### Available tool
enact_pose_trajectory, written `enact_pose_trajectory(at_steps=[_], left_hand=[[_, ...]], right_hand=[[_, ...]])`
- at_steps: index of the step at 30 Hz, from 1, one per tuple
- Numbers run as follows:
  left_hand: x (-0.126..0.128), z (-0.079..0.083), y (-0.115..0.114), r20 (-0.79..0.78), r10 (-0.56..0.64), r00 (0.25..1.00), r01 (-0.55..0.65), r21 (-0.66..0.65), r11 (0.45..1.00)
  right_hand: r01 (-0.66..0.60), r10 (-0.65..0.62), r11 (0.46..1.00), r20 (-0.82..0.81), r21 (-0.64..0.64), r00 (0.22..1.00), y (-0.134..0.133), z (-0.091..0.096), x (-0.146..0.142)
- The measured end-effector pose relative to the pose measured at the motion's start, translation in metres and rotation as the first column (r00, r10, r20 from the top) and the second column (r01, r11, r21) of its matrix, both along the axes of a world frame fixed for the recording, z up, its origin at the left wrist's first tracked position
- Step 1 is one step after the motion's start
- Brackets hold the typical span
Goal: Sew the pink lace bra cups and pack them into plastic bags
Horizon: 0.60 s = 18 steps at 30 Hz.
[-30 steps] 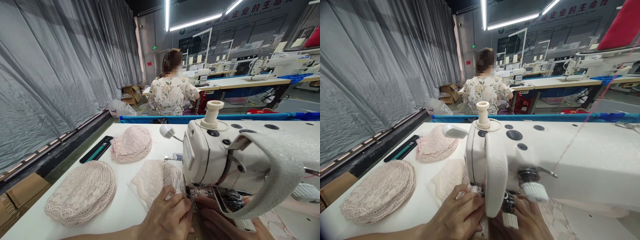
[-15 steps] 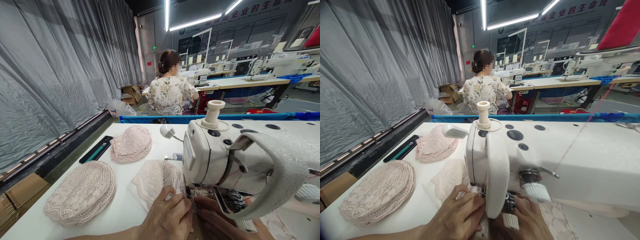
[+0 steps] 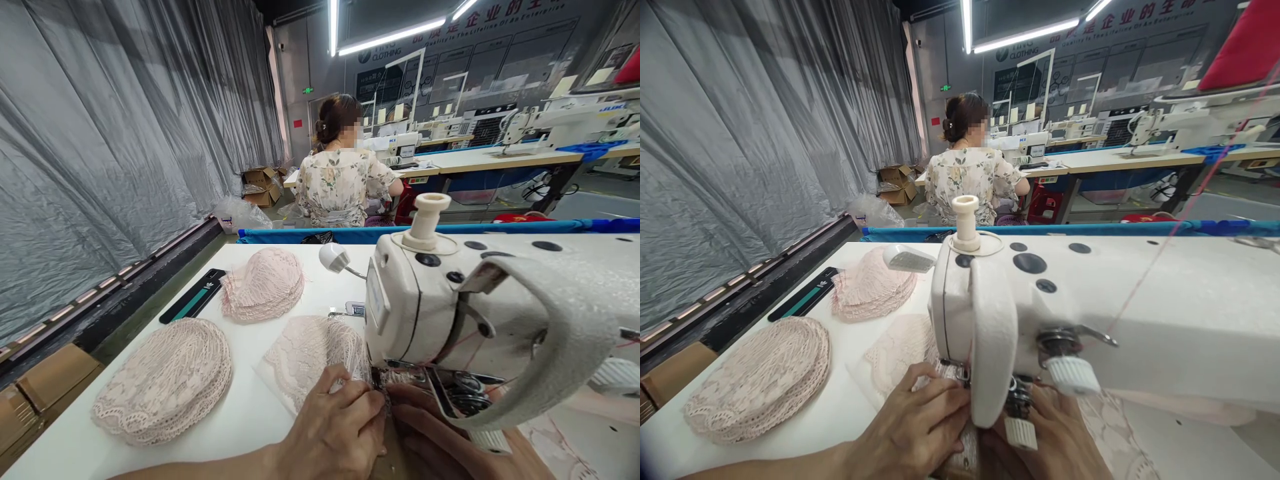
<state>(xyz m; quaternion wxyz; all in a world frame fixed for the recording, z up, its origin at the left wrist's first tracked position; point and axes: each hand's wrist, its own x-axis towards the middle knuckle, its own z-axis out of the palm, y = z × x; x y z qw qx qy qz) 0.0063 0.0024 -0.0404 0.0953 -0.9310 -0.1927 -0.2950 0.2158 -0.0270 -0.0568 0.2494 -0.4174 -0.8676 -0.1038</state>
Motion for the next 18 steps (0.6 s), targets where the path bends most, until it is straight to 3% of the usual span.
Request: enact_pose_trajectory(at_steps=[6, 11, 18], left_hand=[[-0.0023, 0.0013, -0.0037, -0.139, 0.037, 0.990, -0.044, -0.045, 0.998], [-0.0009, -0.0010, -0.0048, -0.069, 0.034, 0.997, -0.033, 0.007, 0.999], [0.0012, -0.0027, -0.0062, -0.050, 0.035, 0.998, -0.032, 0.055, 0.998]], right_hand=[[-0.015, 0.015, 1.000, -0.016, -0.007, 1.000, 0.0002, -0.0075, -0.0011], [-0.074, 0.076, 0.996, 0.043, -0.043, 0.996, -0.0012, -0.0096, 0.0043], [-0.056, 0.057, 0.998, 0.048, -0.027, 0.997, -0.0014, -0.0002, 0.0022]])
